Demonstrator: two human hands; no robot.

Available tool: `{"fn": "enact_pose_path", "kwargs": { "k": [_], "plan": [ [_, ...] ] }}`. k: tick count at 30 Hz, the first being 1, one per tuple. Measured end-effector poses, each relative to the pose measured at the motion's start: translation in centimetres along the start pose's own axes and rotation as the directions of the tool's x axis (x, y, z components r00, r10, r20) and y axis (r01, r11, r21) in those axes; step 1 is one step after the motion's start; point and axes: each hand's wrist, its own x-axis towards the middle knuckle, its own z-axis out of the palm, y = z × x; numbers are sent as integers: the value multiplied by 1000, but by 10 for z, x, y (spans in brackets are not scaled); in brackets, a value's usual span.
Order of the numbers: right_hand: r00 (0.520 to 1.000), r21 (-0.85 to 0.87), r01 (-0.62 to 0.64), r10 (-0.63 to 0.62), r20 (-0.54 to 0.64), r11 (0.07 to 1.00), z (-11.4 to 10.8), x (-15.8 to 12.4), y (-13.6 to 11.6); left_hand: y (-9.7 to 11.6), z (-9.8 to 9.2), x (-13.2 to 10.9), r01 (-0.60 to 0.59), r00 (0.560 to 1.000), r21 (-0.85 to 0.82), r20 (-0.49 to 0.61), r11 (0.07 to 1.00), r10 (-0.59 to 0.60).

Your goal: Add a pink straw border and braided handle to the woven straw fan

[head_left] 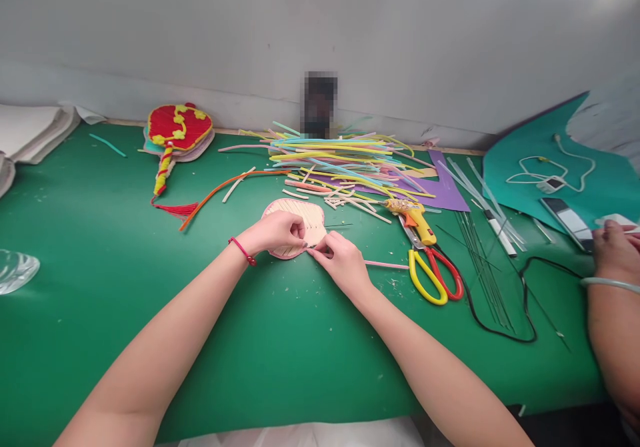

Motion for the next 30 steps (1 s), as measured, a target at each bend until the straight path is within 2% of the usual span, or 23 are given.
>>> {"fn": "enact_pose_path", "kwargs": {
  "k": [10,21,30],
  "plan": [
    [998,55,28,-31,56,998,-7,0,-1,0,0,0,-11,1000,-23,-5,1000,11],
    [1000,55,22,-22,4,998,1,-1,-4,0,0,0,-5,1000,-8,-3,1000,5],
    [999,4,32,-32,26,999,-3,-1,-2,0,-1,-2,-21,1000,-16,6,1000,21]
  ]
}}
